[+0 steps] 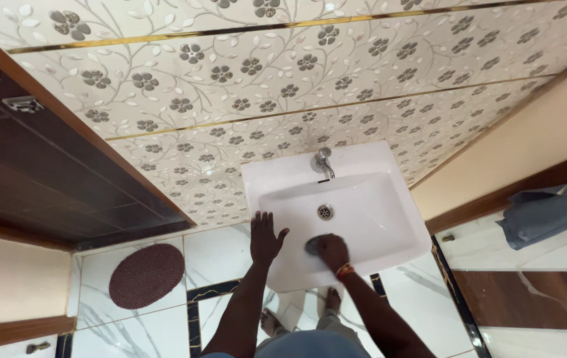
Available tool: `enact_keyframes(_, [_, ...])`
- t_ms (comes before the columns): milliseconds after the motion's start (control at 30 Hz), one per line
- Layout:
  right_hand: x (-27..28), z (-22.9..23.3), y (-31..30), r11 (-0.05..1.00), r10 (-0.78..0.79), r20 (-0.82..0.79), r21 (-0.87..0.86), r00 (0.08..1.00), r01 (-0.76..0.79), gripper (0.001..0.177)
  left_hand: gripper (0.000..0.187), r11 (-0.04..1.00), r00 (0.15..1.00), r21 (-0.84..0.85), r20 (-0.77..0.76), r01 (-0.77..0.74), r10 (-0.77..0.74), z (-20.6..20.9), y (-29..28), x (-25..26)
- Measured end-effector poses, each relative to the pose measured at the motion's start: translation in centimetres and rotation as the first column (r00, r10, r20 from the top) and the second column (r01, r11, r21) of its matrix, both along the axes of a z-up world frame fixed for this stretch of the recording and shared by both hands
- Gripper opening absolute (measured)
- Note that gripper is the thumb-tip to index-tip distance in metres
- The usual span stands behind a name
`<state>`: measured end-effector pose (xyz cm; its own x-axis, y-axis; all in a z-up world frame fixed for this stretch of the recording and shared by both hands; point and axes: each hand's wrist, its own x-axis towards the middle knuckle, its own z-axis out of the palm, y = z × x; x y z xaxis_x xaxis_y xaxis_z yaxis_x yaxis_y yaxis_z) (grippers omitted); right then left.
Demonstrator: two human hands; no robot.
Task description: The person cleans a white bathroom sink by wiping the basin and faucet with a cloth.
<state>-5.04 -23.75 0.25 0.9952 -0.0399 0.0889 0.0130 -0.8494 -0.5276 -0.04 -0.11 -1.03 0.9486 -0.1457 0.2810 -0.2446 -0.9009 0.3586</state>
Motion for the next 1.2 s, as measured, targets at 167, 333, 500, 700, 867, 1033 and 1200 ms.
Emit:
enact_keyframes(167, [0.6,2.1,-5.3,0.973,-0.132,-0.062,-0.199,0.989,0.117,0.023,0.083,1.000,1.000,-0.005,0.002,0.006,-0.006,0.2,0.1,0.1])
enact_keyframes(333, [0.4,2.0,-4.9,0.967,-0.227,-0.007,-0.122,0.974,0.225,0.037,0.083,0.999,1.000,-0.043,-0.006,0.004,-0.004,0.2,0.1,0.0])
enact_keyframes(500, [-0.1,0.6,-1.1,0.974,-0.054,-0.026,-0.222,0.998,0.046,0.027,0.083,1.000,1.000,-0.022,0.002,0.007,-0.007,0.1,0.0,0.1])
enact_keyframes(700, [-0.9,-1.3,4.9,0.999,0.028,-0.061,-0.037,0.998,-0.031,0.033,0.084,1.000,0.999,0.022,-0.044,0.012,-0.011,0.2,0.0,0.2])
enact_keyframes(867, [-0.3,-0.9,3.3,0.999,-0.051,-0.179,-0.028,0.983,0.046,0.031,0.084,1.000,1.000,-0.024,-0.011,0.018,-0.018,0.4,0.1,0.0])
enact_keyframes(1033, [1.1,1.6,-4.8,0.980,-0.032,0.133,-0.191,0.991,0.058,0.020,0.084,1.000,0.998,-0.020,-0.058,0.021,-0.023,0.5,0.2,0.0])
enact_keyframes(1200, [2.2,3.8,-9.4,0.937,0.002,0.074,-0.349,0.997,0.024,0.033,0.087,0.999,0.999,-0.035,-0.029,0.016,-0.017,0.3,0.1,0.1])
